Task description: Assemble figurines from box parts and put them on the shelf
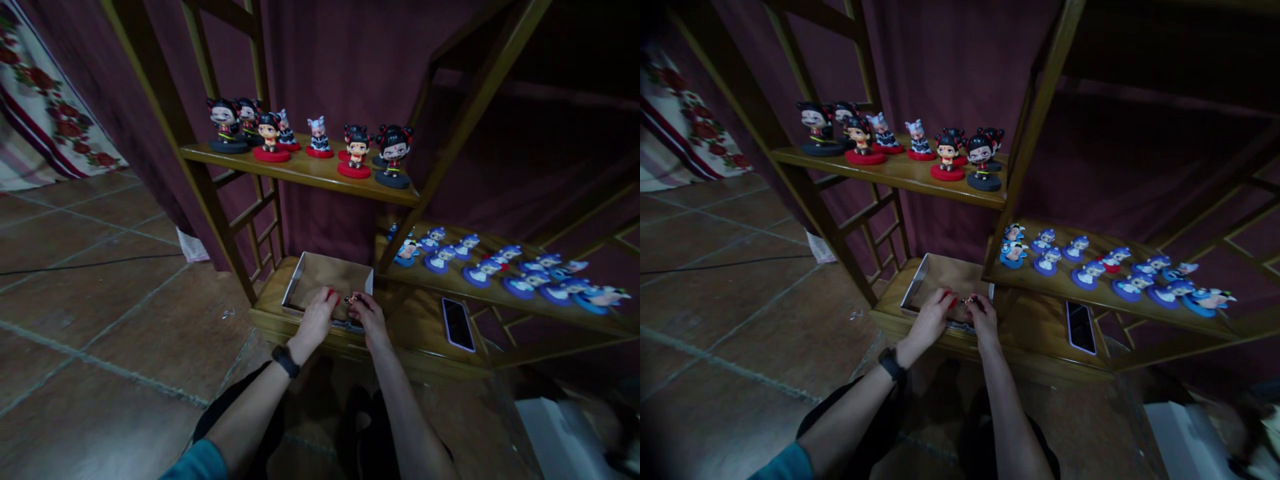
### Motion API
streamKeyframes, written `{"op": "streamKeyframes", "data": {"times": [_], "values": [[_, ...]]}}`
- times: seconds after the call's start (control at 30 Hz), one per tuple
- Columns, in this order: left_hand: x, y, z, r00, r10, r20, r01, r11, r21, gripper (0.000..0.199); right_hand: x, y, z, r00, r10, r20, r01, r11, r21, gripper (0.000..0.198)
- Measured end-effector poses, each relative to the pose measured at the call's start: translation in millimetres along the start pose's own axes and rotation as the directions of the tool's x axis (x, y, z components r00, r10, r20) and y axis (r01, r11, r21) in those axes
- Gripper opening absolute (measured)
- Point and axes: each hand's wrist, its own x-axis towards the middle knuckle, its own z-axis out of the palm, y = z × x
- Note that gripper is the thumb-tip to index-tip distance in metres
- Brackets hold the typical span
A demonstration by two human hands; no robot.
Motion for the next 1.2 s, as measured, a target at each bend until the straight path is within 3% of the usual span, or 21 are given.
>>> {"op": "streamKeyframes", "data": {"times": [0.13,0.27,0.73,1.03,1.2], "values": [[-3.6,1.8,-3.2,0.992,0.071,0.108,-0.097,0.963,0.253,0.044,-2.1,0.1,-1.3,1.0,0.001,0.013,-0.001,1.0,0.005,0.036],[-5.9,1.8,-0.7,0.978,0.115,0.173,-0.176,0.901,0.396,0.031,-5.8,1.9,-2.3,1.0,-0.004,0.011,0.004,1.0,-0.01,0.037],[-19.3,-12.8,11.3,0.951,0.177,0.253,-0.274,0.861,0.428,0.021,-18.6,6.8,-11.6,1.0,-0.012,0.017,0.012,1.0,0.003,0.035],[-23.0,-21.2,21.1,0.96,0.14,0.242,-0.236,0.87,0.432,0.021,-27.3,8.7,-7.3,1.0,-0.003,0.022,0.003,1.0,-0.024,0.035],[-25.1,-19.7,19.6,0.96,0.162,0.229,-0.264,0.798,0.541,0.021,-25.3,14.3,-8.9,1.0,-0.004,0.023,0.005,1.0,-0.031,0.037]]}}
